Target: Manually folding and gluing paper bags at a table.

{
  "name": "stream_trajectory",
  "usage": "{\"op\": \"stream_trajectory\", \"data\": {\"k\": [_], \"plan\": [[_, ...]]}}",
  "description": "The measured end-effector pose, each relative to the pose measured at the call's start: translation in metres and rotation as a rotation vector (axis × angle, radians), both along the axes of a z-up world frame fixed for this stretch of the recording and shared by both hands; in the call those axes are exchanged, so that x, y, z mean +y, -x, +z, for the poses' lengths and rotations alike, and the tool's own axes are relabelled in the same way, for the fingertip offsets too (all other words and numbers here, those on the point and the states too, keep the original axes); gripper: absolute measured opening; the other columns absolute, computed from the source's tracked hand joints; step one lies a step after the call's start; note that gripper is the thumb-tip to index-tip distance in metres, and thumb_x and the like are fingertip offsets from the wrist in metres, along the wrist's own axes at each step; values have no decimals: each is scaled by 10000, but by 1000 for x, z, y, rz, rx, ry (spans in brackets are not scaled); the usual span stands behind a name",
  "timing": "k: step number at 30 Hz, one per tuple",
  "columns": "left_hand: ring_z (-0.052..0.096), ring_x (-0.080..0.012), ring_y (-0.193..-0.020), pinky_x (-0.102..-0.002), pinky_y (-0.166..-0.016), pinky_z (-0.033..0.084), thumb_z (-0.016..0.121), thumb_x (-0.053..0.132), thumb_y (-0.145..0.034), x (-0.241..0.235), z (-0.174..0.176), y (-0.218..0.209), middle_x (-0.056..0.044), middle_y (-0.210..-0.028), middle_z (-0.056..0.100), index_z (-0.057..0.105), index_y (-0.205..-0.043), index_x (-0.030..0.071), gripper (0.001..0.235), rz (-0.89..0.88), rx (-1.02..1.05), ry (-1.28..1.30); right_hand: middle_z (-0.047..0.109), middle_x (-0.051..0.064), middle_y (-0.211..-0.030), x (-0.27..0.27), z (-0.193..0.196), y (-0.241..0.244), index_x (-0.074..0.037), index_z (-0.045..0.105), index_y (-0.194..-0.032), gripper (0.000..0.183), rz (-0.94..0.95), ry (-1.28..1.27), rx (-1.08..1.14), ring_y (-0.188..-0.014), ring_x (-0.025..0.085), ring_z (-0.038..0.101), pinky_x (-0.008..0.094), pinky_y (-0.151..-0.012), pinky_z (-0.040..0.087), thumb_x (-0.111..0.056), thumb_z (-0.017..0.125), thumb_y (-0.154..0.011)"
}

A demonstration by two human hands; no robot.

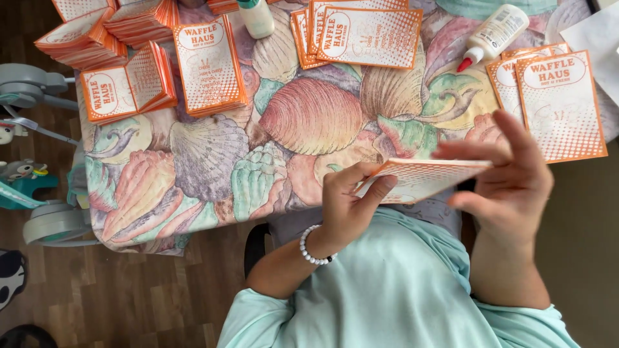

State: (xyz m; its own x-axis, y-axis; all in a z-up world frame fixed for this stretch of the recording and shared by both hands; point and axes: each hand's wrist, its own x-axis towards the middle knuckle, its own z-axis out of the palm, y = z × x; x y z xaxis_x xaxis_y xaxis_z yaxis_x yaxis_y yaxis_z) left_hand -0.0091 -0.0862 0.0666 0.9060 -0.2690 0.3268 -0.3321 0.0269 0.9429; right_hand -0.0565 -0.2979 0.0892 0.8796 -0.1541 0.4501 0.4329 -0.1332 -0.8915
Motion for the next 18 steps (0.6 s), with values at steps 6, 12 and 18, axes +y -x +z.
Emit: {"op": "stream_trajectory", "data": {"k": [6, 12, 18], "plan": [[730, -116, -1004, -253, -943, 579, 745, 307, -945, 1, 24, -10, -30, -1068, 769, 698, -1168, 106, 304, -87, 51, 73, 555, 262, -1481, 11, -8, 4, 123, 415, -1531, 854, -265, 56, 21, -974, 338, 700, 316, -808, 587, 81, 831, -786], [759, -138, -1032, -271, -1009, 591, 740, 173, -982, 3, 31, -15, -28, -1057, 776, 745, -1064, 146, 87, -34, -54, 97, 419, 161, -1652, 17, -2, 4, 50, 356, -1574, 869, -181, 65, -35, -1004, 378, 719, 284, -653, 511, 64, 796, -824], [754, -190, -1123, -306, -1098, 575, 740, 201, -976, 6, 24, -14, -29, -1050, 779, 748, -1058, 160, 91, -31, -30, 89, 413, 270, -1639, 23, 1, 2, 102, 296, -1588, 844, -240, -6, -96, -898, 416, 674, 388, -718, 586, 170, 737, -871]]}}
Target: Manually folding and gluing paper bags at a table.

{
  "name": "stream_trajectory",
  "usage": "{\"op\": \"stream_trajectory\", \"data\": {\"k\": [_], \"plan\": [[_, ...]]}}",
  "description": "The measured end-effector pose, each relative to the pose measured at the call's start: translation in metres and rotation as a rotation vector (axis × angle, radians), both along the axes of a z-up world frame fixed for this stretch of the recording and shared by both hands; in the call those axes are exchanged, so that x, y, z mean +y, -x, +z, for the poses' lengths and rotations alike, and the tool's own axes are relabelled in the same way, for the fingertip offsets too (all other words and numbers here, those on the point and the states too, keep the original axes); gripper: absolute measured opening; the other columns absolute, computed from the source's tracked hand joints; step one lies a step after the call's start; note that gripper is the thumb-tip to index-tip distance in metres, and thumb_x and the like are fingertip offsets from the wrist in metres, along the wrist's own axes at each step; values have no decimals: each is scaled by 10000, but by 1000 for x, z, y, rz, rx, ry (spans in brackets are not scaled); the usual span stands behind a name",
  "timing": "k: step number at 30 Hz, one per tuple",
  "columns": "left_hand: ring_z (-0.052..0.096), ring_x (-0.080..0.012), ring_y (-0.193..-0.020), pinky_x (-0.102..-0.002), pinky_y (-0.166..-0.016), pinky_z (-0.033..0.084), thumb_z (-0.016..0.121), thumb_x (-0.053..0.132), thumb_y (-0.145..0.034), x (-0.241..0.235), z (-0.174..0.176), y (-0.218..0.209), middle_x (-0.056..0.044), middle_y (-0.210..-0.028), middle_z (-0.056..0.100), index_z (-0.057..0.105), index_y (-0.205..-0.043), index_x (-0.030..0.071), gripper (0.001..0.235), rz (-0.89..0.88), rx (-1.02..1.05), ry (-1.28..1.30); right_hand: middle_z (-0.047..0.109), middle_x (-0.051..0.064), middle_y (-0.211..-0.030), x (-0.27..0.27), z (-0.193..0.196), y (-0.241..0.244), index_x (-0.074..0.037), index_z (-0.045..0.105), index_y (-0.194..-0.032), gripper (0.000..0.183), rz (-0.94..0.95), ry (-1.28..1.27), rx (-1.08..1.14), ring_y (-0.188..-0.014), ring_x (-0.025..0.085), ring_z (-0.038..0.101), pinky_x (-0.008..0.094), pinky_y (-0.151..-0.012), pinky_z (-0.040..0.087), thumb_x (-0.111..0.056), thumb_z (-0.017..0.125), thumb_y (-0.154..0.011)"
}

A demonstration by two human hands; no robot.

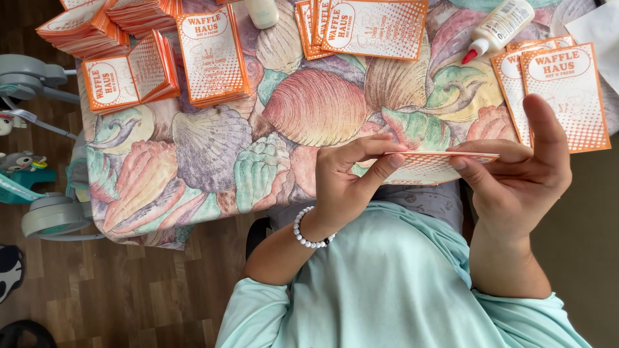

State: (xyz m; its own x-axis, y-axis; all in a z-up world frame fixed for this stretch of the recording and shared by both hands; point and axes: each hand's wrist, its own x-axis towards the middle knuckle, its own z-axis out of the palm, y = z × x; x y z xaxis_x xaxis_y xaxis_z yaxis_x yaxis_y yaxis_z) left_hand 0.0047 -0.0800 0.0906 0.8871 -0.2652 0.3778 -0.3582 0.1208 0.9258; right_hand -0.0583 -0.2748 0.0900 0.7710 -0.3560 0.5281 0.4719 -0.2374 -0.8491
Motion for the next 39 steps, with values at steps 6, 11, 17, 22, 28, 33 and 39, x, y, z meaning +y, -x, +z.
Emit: {"op": "stream_trajectory", "data": {"k": [6, 11, 17, 22, 28, 33, 39], "plan": [[761, -228, -1138, -340, -1123, 584, 742, 194, -974, 7, 0, 1, 17, -987, 778, 764, -1030, 168, 65, 33, -60, -41, 378, 227, -1672, 1, 6, 1, 117, 294, -1591, 855, 4, 10, 18, -873, 437, 676, 398, -684, 583, 215, 732, -863], [757, -227, -1117, -349, -1158, 578, 763, 200, -951, 11, -3, 2, 50, -932, 770, 777, -1017, 167, 75, 61, -42, -40, 400, 237, -1653, -2, 2, -1, 138, 291, -1596, 889, 51, -28, 15, -866, 400, 668, 383, -709, 591, 193, 730, -825], [608, -73, -677, -433, -1179, 574, 741, 155, -962, 8, -2, 5, -6, -848, 755, 759, -995, 86, 78, 75, -151, 47, 645, 317, -1070, -18, -13, -4, 106, 338, -1644, 907, 51, -164, 51, -864, 284, 677, 359, -880, 604, 108, 753, -838], [637, -107, -647, -469, -1176, 567, 698, 154, -1001, 4, 6, 7, -38, -919, 771, 731, -1035, 87, 82, 149, -302, -3, 582, 451, -1056, -52, -27, -14, 99, 460, -1555, 520, -140, 108, -280, -870, 507, 590, 555, -903, 498, 128, 673, -1082], [793, -161, -830, -539, -1272, 433, 654, 130, -1041, 10, 17, 5, -45, -1000, 790, 709, -1103, 115, 84, 105, -431, -155, 787, 148, -1135, 10, 56, -23, -46, 824, -1085, 235, -26, 1061, -346, -1111, 454, 673, 496, -950, 479, -246, 710, -1038], [612, -127, -576, -526, -1316, 349, 696, 145, -997, 11, 18, 5, -33, -736, 725, 734, -1046, 90, 83, 108, -377, -113, 765, 78, -958, 8, 51, -33, -58, 779, -926, 178, 83, 1043, -322, -1026, 403, 707, 463, -878, 447, -141, 673, -1042], [604, -104, -570, -501, -1346, 302, 716, 148, -978, 3, -3, 5, -24, -752, 742, 751, -1027, 87, 86, 67, -310, -73, 758, 101, -968, -17, 36, -27, -14, 772, -935, 171, 159, 994, -225, -1046, 433, 708, 457, -918, 464, -68, 653, -1045]]}}
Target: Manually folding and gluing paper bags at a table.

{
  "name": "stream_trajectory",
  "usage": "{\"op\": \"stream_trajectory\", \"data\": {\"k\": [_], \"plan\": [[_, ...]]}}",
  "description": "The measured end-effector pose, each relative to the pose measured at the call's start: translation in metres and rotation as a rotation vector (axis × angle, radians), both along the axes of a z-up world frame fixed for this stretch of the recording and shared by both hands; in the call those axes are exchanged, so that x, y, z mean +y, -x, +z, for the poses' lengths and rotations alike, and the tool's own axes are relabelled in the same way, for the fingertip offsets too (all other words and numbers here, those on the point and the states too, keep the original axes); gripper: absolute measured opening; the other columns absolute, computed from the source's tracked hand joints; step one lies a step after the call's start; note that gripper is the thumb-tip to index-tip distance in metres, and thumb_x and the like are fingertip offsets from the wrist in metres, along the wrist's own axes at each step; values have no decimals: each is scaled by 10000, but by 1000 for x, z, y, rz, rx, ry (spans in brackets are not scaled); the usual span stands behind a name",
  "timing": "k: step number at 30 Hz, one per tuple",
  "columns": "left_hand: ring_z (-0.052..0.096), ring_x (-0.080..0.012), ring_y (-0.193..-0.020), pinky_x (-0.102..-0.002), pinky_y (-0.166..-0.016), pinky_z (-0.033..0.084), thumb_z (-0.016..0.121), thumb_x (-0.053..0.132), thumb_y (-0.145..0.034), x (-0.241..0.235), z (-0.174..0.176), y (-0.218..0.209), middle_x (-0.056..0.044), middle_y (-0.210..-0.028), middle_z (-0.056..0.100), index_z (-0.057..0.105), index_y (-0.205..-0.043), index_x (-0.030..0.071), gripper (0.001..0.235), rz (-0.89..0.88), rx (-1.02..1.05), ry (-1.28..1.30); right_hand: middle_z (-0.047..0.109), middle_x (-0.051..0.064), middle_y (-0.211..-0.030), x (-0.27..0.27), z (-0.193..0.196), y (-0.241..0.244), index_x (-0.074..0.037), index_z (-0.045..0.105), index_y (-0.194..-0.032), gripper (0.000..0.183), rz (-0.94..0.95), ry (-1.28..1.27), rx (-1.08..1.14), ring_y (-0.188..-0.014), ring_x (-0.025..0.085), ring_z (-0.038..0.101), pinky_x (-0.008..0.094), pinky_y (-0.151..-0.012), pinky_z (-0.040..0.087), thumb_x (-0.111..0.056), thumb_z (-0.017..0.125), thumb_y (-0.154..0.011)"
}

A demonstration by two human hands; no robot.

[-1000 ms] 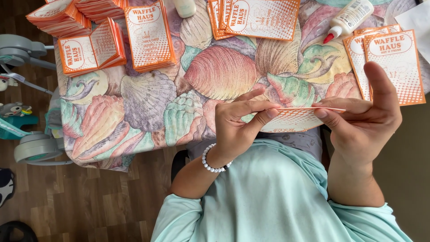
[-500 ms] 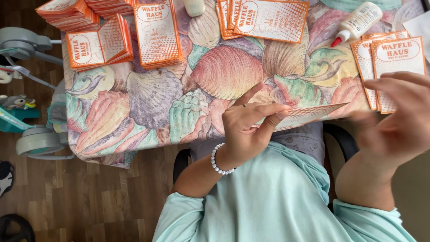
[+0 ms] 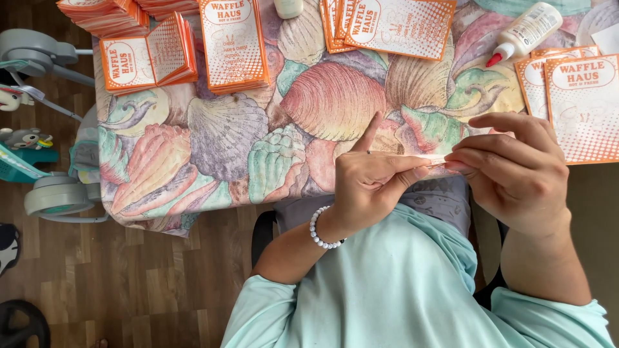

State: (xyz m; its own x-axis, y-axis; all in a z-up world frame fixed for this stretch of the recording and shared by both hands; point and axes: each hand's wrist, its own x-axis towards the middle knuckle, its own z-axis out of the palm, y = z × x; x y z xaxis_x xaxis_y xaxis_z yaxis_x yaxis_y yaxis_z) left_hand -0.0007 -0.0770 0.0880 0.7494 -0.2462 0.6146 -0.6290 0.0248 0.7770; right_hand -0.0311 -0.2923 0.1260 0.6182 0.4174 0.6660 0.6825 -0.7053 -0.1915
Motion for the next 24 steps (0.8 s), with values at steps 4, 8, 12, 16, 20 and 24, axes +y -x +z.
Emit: {"op": "stream_trajectory", "data": {"k": [4, 8, 12, 16, 20, 24], "plan": [[670, -105, -608, -486, -1353, 315, 743, 122, -956, -2, -8, 1, -41, -811, 770, 761, -1009, 80, 69, -6, 68, 55, 759, 168, -972, -19, -1, 5, 43, 773, -927, 142, -20, -44, 80, -1024, 459, 703, 493, -964, 524, -23, 703, -1031], [742, -109, -734, -509, -1356, 354, 758, 132, -950, 8, -3, -1, -43, -889, 775, 757, -1009, 104, 65, -16, 104, 112, 730, 240, -985, -40, -6, 17, 96, 760, -949, 163, -41, -174, 135, -1092, 493, 676, 505, -1041, 536, 85, 645, -1064], [729, -84, -735, -511, -1325, 424, 743, 150, -961, 21, 9, -6, -65, -911, 773, 753, -1029, 97, 87, 0, 145, 151, 568, 380, -1324, -39, -26, 20, 121, 455, -1350, 418, -46, -617, 237, -1350, 512, 589, 529, -1242, 470, -190, 512, -1076], [735, -63, -774, -499, -1326, 438, 745, 146, -965, 22, 11, -6, -49, -946, 773, 754, -1043, 123, 81, -13, 162, 142, 572, 388, -1320, 10, -31, 10, 3, 258, -1633, 967, 190, -977, 421, -1167, 432, 659, 568, -1100, 606, -209, 674, -786], [747, -86, -789, -501, -1327, 432, 735, 170, -974, 27, 9, -8, -58, -925, 775, 750, -1057, 121, 98, -10, 158, 122, 648, 334, -1037, 21, -44, 8, 120, 366, -1546, 737, -12, -1000, 311, -814, 375, 694, 416, -799, 609, 155, 712, -896], [729, -154, -863, -529, -1339, 386, 542, 335, -1085, 39, 14, -10, -119, -1031, 764, 698, -1137, 47, 332, 3, 160, 146, 602, 306, -1258, 13, -42, 9, 139, 386, -1529, 686, -41, -971, 265, -839, 355, 685, 396, -817, 604, 162, 709, -924]]}}
